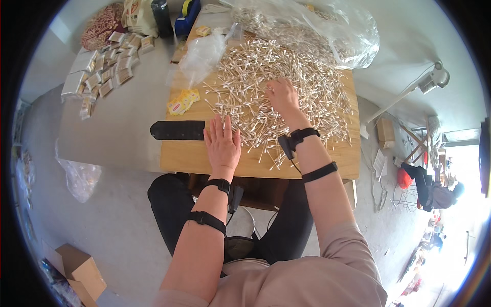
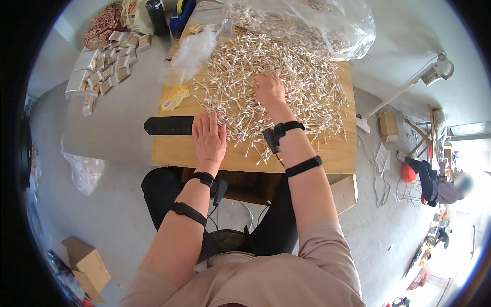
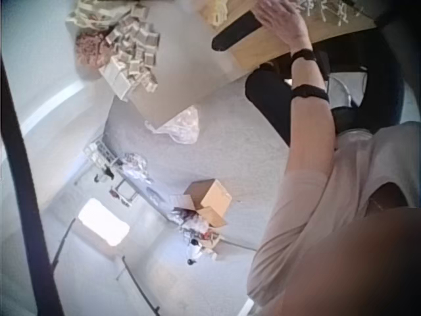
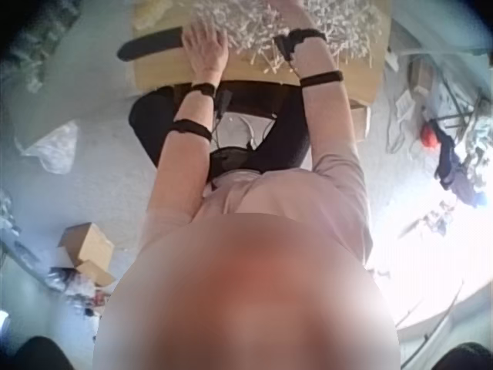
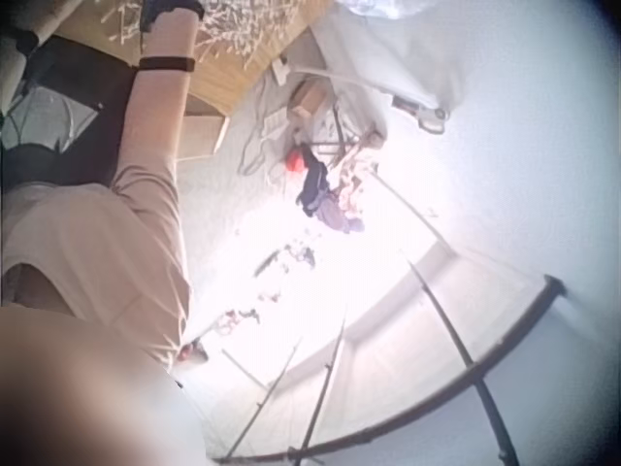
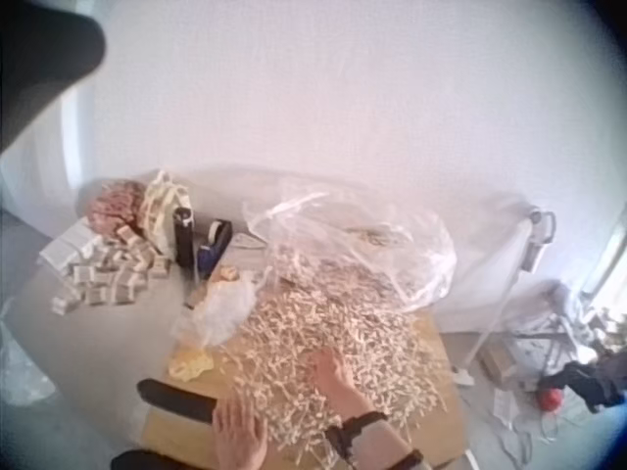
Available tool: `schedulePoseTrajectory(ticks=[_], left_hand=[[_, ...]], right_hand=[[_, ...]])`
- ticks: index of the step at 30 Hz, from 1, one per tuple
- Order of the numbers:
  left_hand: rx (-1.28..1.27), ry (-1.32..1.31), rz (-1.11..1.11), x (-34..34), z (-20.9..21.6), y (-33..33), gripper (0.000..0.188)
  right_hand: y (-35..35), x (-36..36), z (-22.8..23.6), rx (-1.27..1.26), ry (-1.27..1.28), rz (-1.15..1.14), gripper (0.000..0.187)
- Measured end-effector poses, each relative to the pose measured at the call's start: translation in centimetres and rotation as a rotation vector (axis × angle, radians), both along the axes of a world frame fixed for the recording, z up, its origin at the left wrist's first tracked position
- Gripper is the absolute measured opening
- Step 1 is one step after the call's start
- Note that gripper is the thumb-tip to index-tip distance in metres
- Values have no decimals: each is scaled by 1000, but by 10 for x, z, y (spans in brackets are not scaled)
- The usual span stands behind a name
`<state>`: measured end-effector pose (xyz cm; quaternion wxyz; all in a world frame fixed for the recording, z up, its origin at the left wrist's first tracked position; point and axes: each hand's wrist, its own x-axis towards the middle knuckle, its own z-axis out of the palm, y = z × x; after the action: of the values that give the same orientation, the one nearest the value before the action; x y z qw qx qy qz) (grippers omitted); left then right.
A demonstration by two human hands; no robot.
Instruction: Sorting a large pile of cotton swabs by hand.
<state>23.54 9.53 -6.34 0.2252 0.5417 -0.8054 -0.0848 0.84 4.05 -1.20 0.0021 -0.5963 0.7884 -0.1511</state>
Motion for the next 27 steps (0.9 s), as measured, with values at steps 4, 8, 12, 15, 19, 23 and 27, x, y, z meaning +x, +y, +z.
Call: schedulePoseTrajectory(ticks=[4, 8, 12, 15, 19, 23, 27], left_hand=[[17, 71, -9, 1, 3, 0, 51], [60, 270, -15, 8, 1, -4, 44], [56, 610, -16, 21, -4, -12, 35], [29, 753, -13, 10, 19, -28, 29], [688, 1424, -252, -9, 40, -54, 27], [847, 1174, -473, -21, 42, -74, 27], [722, 711, -537, -9, 31, -83, 28]], right_hand=[[-11, 12, -14, 34, -99, -7, 13], [-3, 11, -17, -22, -201, -52, 10], [17, 4, -17, -245, -435, -169, 11], [34, 7, -8, -313, -481, -220, 13], [43, 46, 5, -309, -861, -283, 12], [38, 83, 22, -296, -1353, -234, 9], [40, 92, 9, -144, -1356, -189, 7]])
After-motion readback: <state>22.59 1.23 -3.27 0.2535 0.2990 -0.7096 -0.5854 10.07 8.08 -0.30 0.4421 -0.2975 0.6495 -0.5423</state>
